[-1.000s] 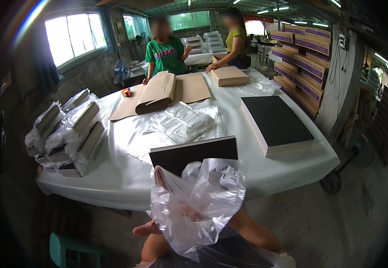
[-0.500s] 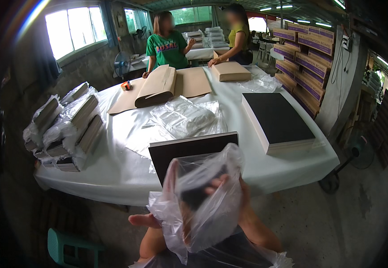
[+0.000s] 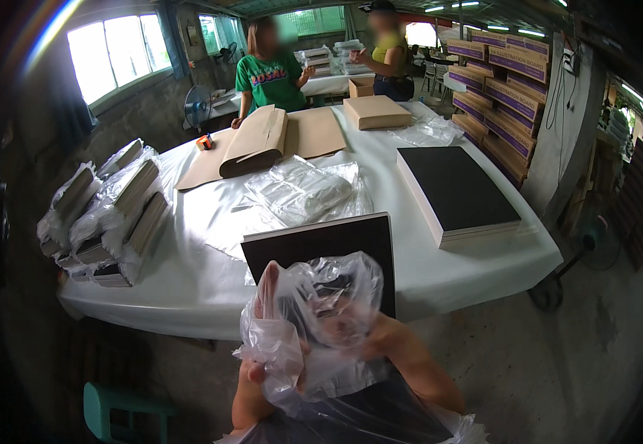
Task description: The person places a black book into a plastic sleeve, smooths the plastic, and repeats the process with additional books and plastic sleeves on a table.
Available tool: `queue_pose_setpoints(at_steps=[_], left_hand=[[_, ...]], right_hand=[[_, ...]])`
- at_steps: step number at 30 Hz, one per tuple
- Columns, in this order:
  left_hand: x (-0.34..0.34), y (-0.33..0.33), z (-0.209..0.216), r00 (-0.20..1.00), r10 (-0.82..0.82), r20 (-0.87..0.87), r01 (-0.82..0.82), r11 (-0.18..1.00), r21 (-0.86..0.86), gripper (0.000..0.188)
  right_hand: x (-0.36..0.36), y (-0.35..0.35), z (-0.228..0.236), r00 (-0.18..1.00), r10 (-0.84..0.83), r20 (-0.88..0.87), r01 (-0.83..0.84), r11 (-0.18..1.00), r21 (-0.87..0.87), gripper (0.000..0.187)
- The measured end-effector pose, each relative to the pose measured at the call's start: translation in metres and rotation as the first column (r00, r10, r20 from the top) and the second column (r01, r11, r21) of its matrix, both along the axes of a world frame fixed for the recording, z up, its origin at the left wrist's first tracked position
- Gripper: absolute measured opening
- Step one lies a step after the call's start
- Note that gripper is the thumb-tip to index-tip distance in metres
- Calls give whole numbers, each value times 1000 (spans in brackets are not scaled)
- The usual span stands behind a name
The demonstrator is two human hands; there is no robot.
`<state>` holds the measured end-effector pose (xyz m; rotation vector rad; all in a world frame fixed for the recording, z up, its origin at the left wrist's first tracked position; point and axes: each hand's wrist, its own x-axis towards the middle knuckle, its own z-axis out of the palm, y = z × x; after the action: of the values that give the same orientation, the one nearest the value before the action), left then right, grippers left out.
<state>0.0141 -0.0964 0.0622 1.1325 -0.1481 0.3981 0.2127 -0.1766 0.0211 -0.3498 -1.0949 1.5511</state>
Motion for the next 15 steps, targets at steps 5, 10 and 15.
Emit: queue_pose_setpoints(at_steps=[5, 10, 15], left_hand=[[-8, -8, 3, 997, -30, 75, 33, 999, -39, 101], [-17, -16, 2, 990, 14, 141, -1, 996, -94, 104], [-7, -12, 13, 951, 258, 170, -235, 961, -142, 99]], right_hand=[[-15, -3, 42, 918, -169, 359, 224, 968, -116, 42], [-10, -5, 39, 897, -353, 267, 401, 904, -150, 18], [8, -10, 18, 894, -293, -338, 327, 944, 45, 27]])
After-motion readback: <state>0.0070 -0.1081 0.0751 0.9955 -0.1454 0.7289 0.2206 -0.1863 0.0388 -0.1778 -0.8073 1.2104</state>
